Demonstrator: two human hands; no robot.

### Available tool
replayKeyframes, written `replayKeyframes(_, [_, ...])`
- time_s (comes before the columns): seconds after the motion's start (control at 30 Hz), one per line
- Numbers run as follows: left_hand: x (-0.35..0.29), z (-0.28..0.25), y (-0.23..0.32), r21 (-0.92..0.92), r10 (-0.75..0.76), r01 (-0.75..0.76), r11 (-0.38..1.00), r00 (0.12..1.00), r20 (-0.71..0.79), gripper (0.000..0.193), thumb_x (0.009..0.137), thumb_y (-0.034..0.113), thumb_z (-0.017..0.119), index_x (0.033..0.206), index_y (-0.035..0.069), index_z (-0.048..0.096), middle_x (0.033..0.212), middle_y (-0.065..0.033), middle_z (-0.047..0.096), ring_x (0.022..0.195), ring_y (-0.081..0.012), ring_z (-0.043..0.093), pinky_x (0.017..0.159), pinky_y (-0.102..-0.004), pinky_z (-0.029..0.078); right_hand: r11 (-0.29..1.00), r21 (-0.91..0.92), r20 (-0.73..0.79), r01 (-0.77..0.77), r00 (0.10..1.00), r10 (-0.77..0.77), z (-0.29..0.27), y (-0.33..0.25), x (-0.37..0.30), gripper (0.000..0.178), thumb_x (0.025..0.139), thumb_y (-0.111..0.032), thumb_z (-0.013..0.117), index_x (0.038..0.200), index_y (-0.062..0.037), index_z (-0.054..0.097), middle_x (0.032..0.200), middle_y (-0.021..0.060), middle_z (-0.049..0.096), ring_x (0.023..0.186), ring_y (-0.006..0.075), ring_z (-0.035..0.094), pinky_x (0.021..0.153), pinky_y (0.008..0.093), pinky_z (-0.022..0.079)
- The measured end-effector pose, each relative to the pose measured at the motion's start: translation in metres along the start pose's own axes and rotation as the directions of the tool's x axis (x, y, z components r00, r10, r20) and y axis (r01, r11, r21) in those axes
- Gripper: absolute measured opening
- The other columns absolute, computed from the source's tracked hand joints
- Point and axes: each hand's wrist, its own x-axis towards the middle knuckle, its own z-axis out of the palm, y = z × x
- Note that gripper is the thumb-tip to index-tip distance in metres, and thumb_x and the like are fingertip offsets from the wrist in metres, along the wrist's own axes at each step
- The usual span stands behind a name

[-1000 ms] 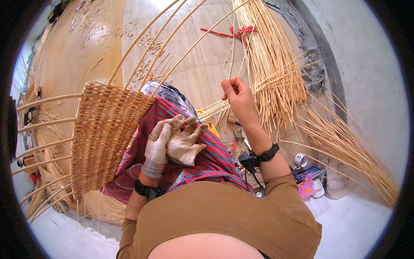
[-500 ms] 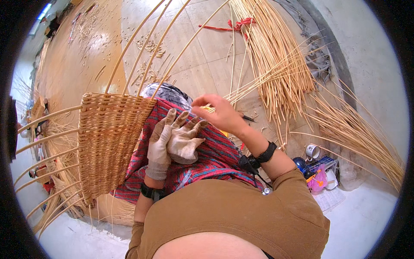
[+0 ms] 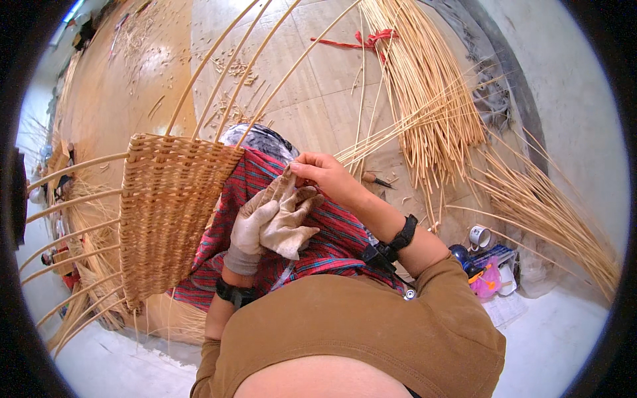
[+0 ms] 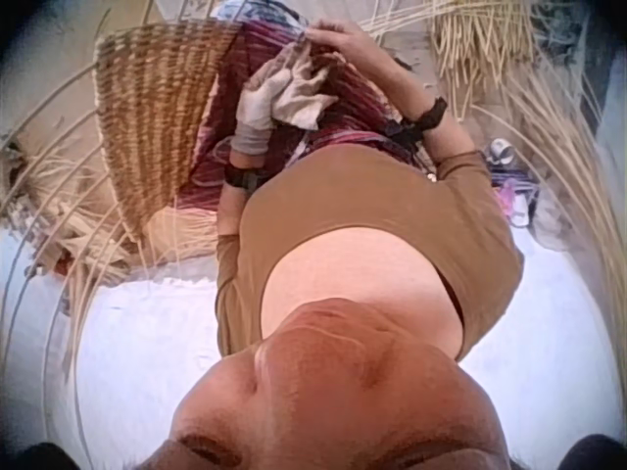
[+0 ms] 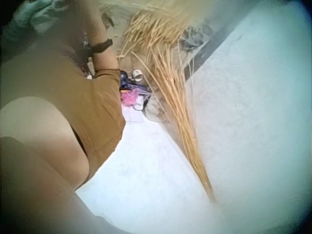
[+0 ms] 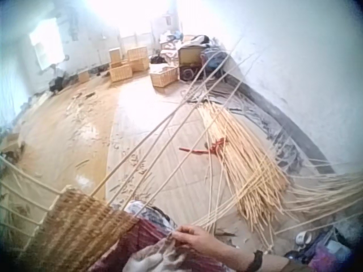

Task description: Weaving a wicker mat or basket using long stalks and manual tools.

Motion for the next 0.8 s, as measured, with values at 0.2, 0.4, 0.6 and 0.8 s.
replayKeyframes(0.2, [-0.002, 0.002, 0.0, -0.086, 0.011, -0.004, 0.996, 0.997, 0.078, 0.047, 0.102, 0.004, 0.053, 0.149, -0.003, 0.05, 0.143, -0.0185, 0.06, 0.126, -0.0287, 0.063, 0.105, -0.0435, 0.054, 0.927, -0.356, -0.083, 0.12, 0.984, -0.16, 0.013, -0.014, -0.006, 0.016, 0.101, -0.021, 0.067, 0.107, -0.0059, 0.069, 0.096, 0.003, 0.069, 0.09, 0.0135, 0.065, 0.083, 0.0309, 0.052])
replayKeyframes(0.4, [-0.002, 0.001, -0.003, -0.076, 0.019, -0.019, 0.997, 1.0, -0.004, 0.046, 0.102, 0.003, 0.051, 0.148, -0.003, 0.051, 0.142, -0.0178, 0.061, 0.125, -0.0274, 0.063, 0.106, -0.0428, 0.054, 0.436, -0.736, 0.165, 0.519, 0.761, -0.628, 0.015, -0.027, -0.013, 0.016, 0.088, -0.013, 0.08, 0.103, -0.0154, 0.078, 0.108, 0.0054, 0.067, 0.107, 0.0232, 0.061, 0.089, 0.0362, 0.051])
replayKeyframes(0.6, [0.001, 0.002, -0.003, 0.032, 0.042, -0.04, 0.999, 0.997, -0.06, 0.038, 0.104, 0.007, 0.055, 0.14, -0.003, 0.058, 0.131, -0.0141, 0.068, 0.114, -0.0232, 0.068, 0.099, -0.0373, 0.057, 0.27, -0.772, 0.317, 0.575, 0.717, -0.62, 0.013, -0.029, -0.011, 0.02, 0.078, -0.013, 0.086, 0.096, -0.0198, 0.08, 0.115, 0.0027, 0.064, 0.111, 0.0235, 0.057, 0.087, 0.0361, 0.051])
replayKeyframes(0.8, [0.008, 0.003, -0.004, 0.039, 0.052, -0.048, 0.998, 0.992, -0.117, 0.033, 0.105, 0.012, 0.06, 0.136, -0.001, 0.062, 0.122, -0.0118, 0.071, 0.107, -0.0213, 0.071, 0.093, -0.0354, 0.059, 0.187, -0.788, 0.31, 0.587, 0.64, -0.703, 0.022, -0.021, -0.011, 0.015, 0.075, -0.014, 0.084, 0.087, -0.0182, 0.076, 0.108, -0.0005, 0.067, 0.107, 0.026, 0.061, 0.094, 0.0383, 0.05])
